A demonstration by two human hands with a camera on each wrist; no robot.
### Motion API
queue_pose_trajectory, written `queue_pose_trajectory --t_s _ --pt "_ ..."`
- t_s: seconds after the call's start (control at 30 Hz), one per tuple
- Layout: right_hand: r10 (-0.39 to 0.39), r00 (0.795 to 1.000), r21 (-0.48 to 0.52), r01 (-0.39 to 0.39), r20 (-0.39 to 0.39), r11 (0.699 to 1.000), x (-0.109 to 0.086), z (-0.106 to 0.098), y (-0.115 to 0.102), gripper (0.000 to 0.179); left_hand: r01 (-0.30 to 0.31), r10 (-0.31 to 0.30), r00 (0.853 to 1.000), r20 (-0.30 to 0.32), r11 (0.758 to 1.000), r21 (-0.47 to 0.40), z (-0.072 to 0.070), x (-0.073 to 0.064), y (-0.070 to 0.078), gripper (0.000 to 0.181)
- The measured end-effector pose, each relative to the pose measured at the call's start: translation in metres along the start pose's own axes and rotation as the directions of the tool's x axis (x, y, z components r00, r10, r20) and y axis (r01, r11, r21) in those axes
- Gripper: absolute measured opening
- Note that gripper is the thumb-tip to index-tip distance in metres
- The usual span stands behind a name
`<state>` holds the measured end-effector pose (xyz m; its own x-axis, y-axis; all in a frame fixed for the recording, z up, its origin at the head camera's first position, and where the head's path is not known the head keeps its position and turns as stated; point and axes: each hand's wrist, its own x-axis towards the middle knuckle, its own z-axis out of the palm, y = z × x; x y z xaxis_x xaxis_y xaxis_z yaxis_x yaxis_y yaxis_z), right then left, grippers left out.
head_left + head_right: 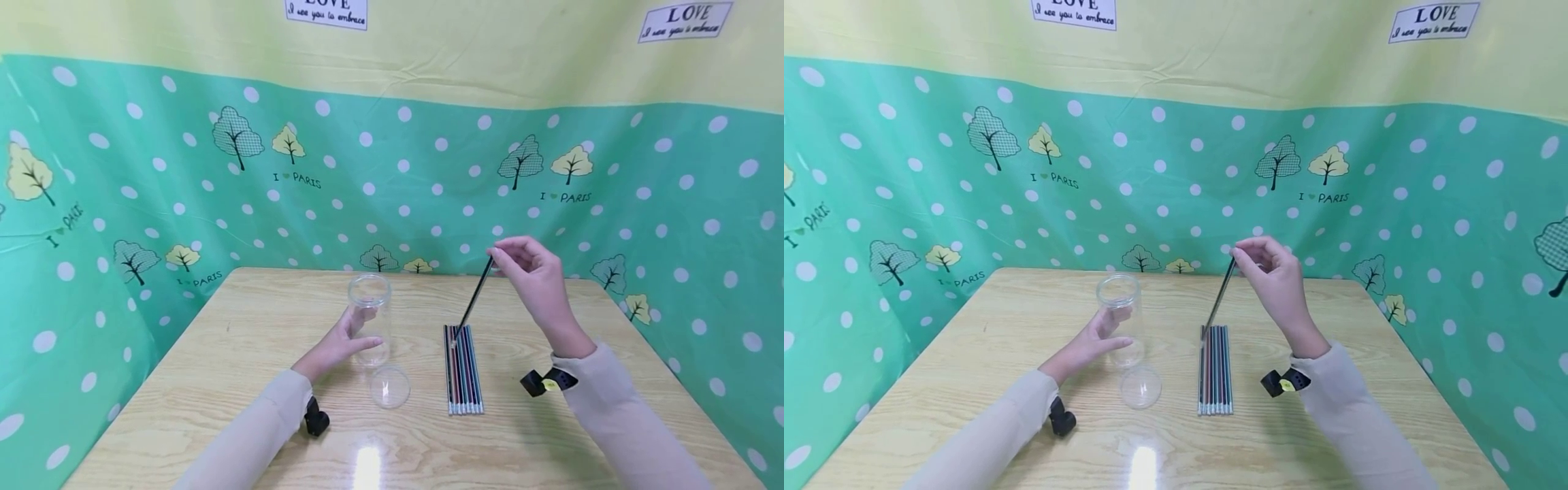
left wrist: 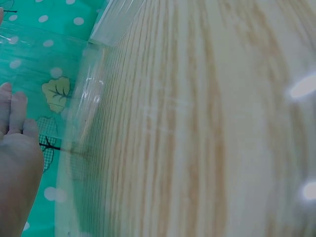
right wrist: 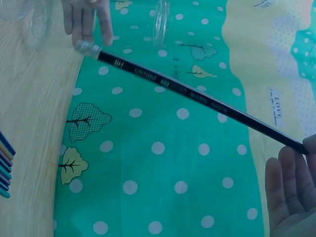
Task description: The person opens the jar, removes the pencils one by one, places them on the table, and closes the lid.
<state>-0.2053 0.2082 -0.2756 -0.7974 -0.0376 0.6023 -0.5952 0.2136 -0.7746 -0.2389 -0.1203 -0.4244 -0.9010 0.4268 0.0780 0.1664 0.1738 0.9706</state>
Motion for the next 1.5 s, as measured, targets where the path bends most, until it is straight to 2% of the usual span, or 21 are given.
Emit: queue_pose_trajectory --t_s 0.3,0.37,0.47,0.53,0.67,0.87,1.0,1.1,1.2,1.3,1.4,1.5 --pt "0.095 0.995 -0.131 -0.092 0.015 0.987 -0.001 -0.004 0.009 0.028 0.001 -0.001 1.000 -0.006 1.000 -0.007 -0.001 0.000 0.000 0.084" --pt "0.125 0.992 -0.138 -0.120 0.031 0.983 -0.001 -0.007 0.015 0.029 -0.007 0.007 1.000 -0.004 1.000 -0.008 -0.001 0.000 -0.001 0.084" --pt "0.195 0.979 -0.093 -0.189 0.059 0.978 0.001 -0.011 0.032 0.032 -0.020 0.020 1.000 -0.001 1.000 -0.009 -0.001 0.000 -0.002 0.084" --pt "0.260 0.962 -0.038 -0.257 0.084 0.966 0.002 -0.015 0.046 0.035 -0.024 0.024 1.000 0.001 1.000 -0.007 -0.001 0.000 -0.002 0.085" --pt "0.383 0.916 0.027 -0.388 0.118 0.921 0.004 -0.020 0.074 0.043 -0.022 0.022 1.000 0.006 1.000 -0.009 -0.001 0.001 -0.002 0.085" --pt "0.484 0.855 0.029 -0.497 0.185 0.867 0.000 -0.023 0.107 0.045 -0.006 0.006 1.000 0.009 1.000 -0.009 -0.001 0.001 -0.002 0.085" --pt "0.546 0.804 0.043 -0.570 0.237 0.820 -0.006 -0.019 0.126 0.045 -0.015 0.016 1.000 0.010 1.000 -0.010 -0.002 0.002 -0.003 0.087" --pt "0.589 0.766 0.018 -0.613 0.255 0.790 -0.011 -0.015 0.140 0.048 -0.023 0.023 1.000 0.009 1.000 -0.010 -0.002 0.002 -0.003 0.088" --pt "0.617 0.741 -0.019 -0.635 0.264 0.772 -0.016 -0.012 0.153 0.051 -0.027 0.027 1.000 0.010 1.000 -0.011 -0.002 0.002 -0.003 0.088" --pt "0.636 0.729 -0.068 -0.643 0.252 0.763 -0.020 -0.010 0.163 0.051 -0.027 0.027 1.000 0.013 1.000 -0.012 -0.002 0.002 -0.004 0.088" --pt "0.664 0.708 -0.114 -0.659 0.239 0.743 -0.023 -0.009 0.174 0.049 -0.026 0.027 1.000 0.015 1.000 -0.011 -0.002 0.003 -0.004 0.089" --pt "0.674 0.698 -0.144 -0.661 0.241 0.736 -0.027 -0.008 0.183 0.046 -0.032 0.032 0.999 0.017 0.999 -0.008 -0.002 0.003 -0.005 0.090"
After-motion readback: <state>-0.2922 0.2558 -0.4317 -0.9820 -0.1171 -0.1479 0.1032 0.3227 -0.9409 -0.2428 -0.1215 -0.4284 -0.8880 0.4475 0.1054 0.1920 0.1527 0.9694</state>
